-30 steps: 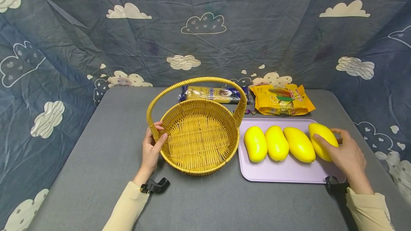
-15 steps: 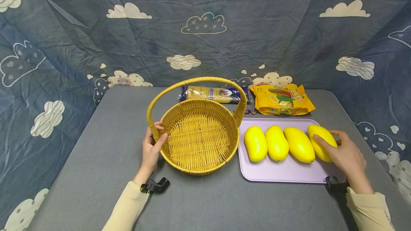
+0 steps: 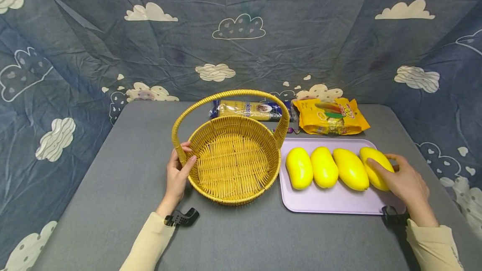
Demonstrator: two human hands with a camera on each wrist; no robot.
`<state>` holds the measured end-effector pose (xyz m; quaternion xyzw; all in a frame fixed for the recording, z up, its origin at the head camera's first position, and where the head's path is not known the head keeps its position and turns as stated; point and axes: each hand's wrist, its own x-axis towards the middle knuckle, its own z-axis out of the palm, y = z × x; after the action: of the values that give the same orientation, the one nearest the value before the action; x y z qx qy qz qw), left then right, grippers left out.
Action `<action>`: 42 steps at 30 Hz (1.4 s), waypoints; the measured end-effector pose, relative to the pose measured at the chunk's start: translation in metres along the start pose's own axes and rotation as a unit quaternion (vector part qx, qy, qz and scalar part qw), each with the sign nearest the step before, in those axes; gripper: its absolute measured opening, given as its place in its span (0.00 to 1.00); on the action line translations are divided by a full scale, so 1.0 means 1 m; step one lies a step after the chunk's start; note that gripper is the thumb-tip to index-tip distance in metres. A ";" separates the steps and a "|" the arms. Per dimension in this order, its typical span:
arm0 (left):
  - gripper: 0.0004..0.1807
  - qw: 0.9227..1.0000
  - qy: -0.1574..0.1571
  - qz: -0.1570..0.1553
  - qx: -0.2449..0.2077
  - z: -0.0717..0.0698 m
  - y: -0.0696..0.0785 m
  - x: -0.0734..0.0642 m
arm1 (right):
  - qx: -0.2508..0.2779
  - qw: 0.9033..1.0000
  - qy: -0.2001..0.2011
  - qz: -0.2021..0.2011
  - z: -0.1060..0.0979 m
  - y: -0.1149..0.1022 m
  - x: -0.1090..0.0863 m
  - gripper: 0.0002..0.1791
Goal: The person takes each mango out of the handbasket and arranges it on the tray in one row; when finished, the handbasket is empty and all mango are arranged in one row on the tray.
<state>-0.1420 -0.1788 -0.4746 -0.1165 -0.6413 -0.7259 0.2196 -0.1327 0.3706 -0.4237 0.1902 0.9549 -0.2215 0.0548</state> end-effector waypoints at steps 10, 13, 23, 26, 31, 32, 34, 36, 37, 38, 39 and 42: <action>0.11 1.000 -0.003 -0.004 0.000 0.000 0.004 0.000 | -0.009 1.000 -0.009 0.002 0.000 0.001 0.001 0.53; 0.11 1.000 -0.005 -0.008 0.001 0.001 0.005 0.000 | -0.011 1.000 -0.012 0.005 0.000 0.000 0.001 0.53; 0.11 1.000 -0.003 -0.006 0.009 0.001 0.004 0.000 | -0.013 1.000 -0.025 -0.012 -0.001 0.005 0.004 0.51; 0.12 1.000 -0.004 -0.001 0.006 0.000 0.003 0.000 | -0.012 0.999 -0.026 -0.013 -0.001 0.006 0.004 0.51; 0.12 1.000 -0.003 -0.004 0.003 0.000 0.003 -0.001 | -0.013 1.000 -0.026 -0.012 -0.002 0.006 0.003 0.51; 0.11 1.000 -0.003 -0.005 0.003 0.000 0.003 -0.001 | -0.014 1.000 -0.026 -0.011 -0.002 0.006 0.003 0.51; 0.11 1.000 -0.004 -0.006 0.002 0.000 0.002 -0.001 | -0.015 1.000 -0.026 -0.008 -0.003 0.005 0.002 0.51; 0.12 1.000 -0.005 -0.005 0.002 0.000 0.002 0.000 | -0.016 1.000 -0.026 -0.005 -0.004 0.006 0.002 0.51; 0.12 1.000 -0.006 -0.004 0.002 0.000 0.001 -0.001 | -0.016 1.000 -0.025 -0.005 -0.004 0.006 0.001 0.51; 0.12 1.000 -0.006 -0.003 0.003 0.000 0.001 -0.001 | -0.016 1.000 -0.024 -0.006 -0.004 0.006 0.001 0.51; 0.12 1.000 -0.006 -0.002 0.004 0.000 0.002 -0.001 | -0.015 1.000 -0.023 -0.006 -0.005 0.007 0.001 0.51; 0.12 1.000 -0.006 0.000 0.003 0.000 0.002 -0.001 | -0.013 1.000 -0.018 -0.008 -0.005 0.008 0.001 0.50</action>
<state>-0.1404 -0.1786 -0.4727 -0.1198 -0.6445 -0.7236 0.2161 -0.1305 0.3797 -0.4229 0.1778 0.9581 -0.2126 0.0729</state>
